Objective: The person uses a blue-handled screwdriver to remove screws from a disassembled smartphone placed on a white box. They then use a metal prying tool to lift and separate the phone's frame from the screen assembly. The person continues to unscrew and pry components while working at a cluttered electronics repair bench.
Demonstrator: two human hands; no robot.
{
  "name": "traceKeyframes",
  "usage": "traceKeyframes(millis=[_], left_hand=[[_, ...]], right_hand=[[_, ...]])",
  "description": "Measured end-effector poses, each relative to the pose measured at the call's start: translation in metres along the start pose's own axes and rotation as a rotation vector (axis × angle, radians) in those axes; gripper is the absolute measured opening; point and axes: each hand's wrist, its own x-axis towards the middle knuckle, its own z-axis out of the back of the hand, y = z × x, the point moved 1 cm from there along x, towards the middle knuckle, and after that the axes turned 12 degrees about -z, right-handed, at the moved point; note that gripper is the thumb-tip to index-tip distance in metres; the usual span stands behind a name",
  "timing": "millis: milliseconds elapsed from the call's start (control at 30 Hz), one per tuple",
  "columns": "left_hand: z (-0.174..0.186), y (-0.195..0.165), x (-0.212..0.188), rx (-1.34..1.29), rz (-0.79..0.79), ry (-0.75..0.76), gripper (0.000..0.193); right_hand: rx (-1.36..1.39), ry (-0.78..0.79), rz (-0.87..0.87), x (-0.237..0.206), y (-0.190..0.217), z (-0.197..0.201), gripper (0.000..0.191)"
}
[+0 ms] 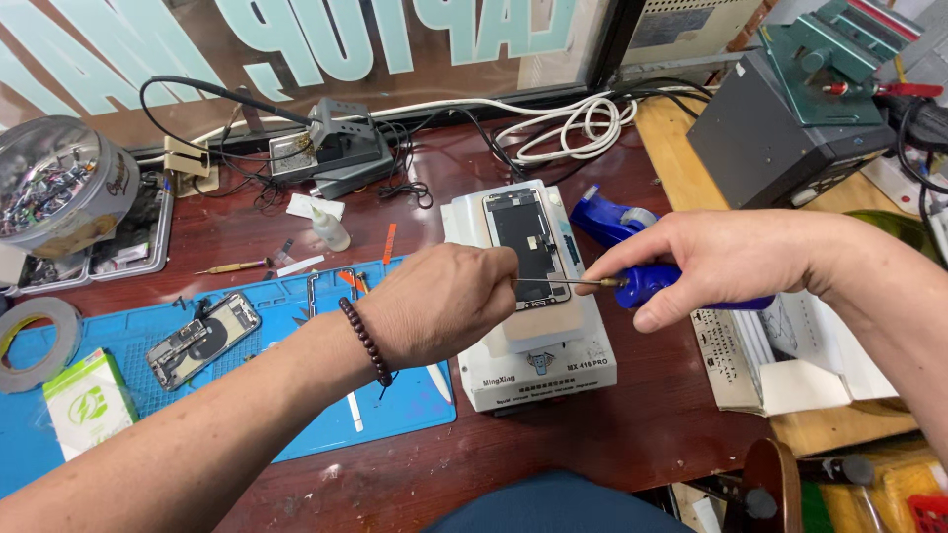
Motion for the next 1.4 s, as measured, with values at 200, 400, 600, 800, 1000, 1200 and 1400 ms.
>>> traceKeyframes(millis=[200, 400, 600, 800, 1000, 1200, 1400], left_hand=[[0.004, 0.018, 0.000, -0.028, -0.069, -0.125, 0.023], [-0.001, 0.052, 0.009, 0.040, -0.043, -0.237, 0.025], [0.031, 0.120, -0.025, -0.243, 0.309, -0.330, 0.031], [-0.003, 0.123, -0.026, -0.305, 0.311, -0.222, 0.021], [-0.025, 0.115, -0.028, 0.030, 0.430, -0.158, 0.031], [-0.044, 0.065, -0.002, -0.054, 0.257, -0.320, 0.030], [-0.057, 0.017, 0.053, -0.004, 0.118, -0.347, 0.041]], right_hand=[[0.057, -0.098, -0.070, -0.015, 0.015, -0.002, 0.063], [0.136, -0.197, -0.046, -0.018, 0.016, -0.004, 0.060], [0.281, -0.283, -0.350, -0.029, -0.021, -0.011, 0.059], [0.774, -0.355, -0.336, -0.011, -0.021, -0.056, 0.069], [0.938, -0.322, -0.279, -0.014, -0.015, -0.095, 0.061], [0.980, -0.266, -0.223, -0.018, -0.028, -0.104, 0.062], [0.943, -0.266, -0.182, -0.022, -0.038, -0.106, 0.063]])
